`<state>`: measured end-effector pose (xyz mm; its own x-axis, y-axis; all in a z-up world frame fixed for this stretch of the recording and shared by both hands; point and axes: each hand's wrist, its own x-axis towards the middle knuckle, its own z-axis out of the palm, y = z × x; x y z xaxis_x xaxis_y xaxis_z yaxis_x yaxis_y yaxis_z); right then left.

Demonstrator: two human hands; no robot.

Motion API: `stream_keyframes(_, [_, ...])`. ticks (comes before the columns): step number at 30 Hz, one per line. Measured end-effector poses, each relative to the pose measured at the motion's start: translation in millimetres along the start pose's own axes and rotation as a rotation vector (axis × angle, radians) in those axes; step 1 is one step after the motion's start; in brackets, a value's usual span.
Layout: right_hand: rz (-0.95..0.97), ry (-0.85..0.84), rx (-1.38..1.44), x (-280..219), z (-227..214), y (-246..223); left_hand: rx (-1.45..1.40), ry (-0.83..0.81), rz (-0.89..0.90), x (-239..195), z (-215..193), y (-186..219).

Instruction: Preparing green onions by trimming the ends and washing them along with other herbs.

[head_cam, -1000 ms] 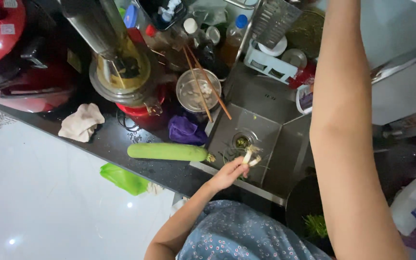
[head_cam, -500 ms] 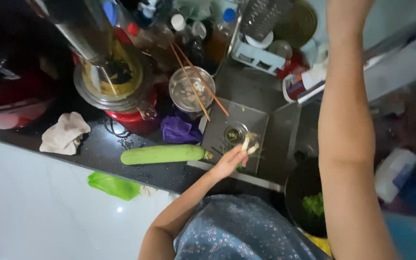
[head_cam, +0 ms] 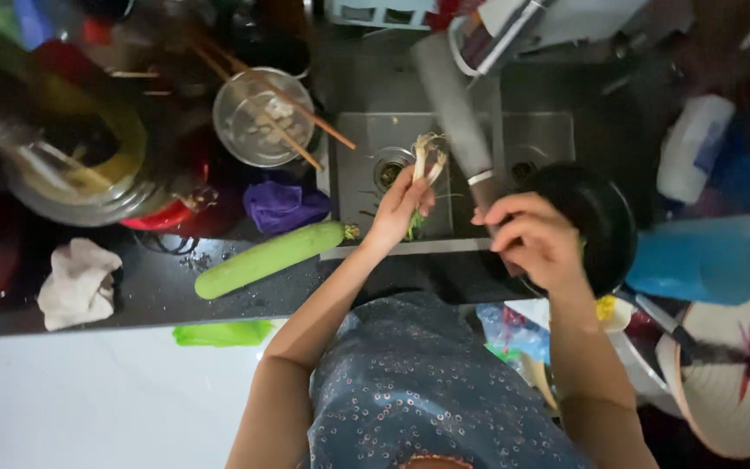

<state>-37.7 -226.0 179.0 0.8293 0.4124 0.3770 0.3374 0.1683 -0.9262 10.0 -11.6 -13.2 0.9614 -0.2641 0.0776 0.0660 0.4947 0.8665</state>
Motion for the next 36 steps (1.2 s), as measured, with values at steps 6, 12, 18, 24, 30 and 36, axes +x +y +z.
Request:
stream_keyframes(6, [0.197,0.041,-0.156,-42,25,36,0.031,0.052,-0.055,2,6,9])
stream_keyframes(12, [0.178,0.084,-0.48,-63,28,84,-0.191,0.171,-0.135,-6,9,13])
stream_keyframes(18, [0.354,0.088,-0.234,-56,18,113,-0.128,0.23,-0.127,-12,8,1])
stream_keyframes(24, [0.811,-0.052,0.068,-45,-9,136,0.152,0.197,-0.131,-18,17,-6])
stream_keyframes(30, [0.637,0.036,-0.082,-22,-20,105,0.371,0.364,-0.023,-17,39,21])
stream_keyframes(36, [0.377,-0.117,-0.378,-16,-35,105,0.274,0.473,0.001,-20,52,15])
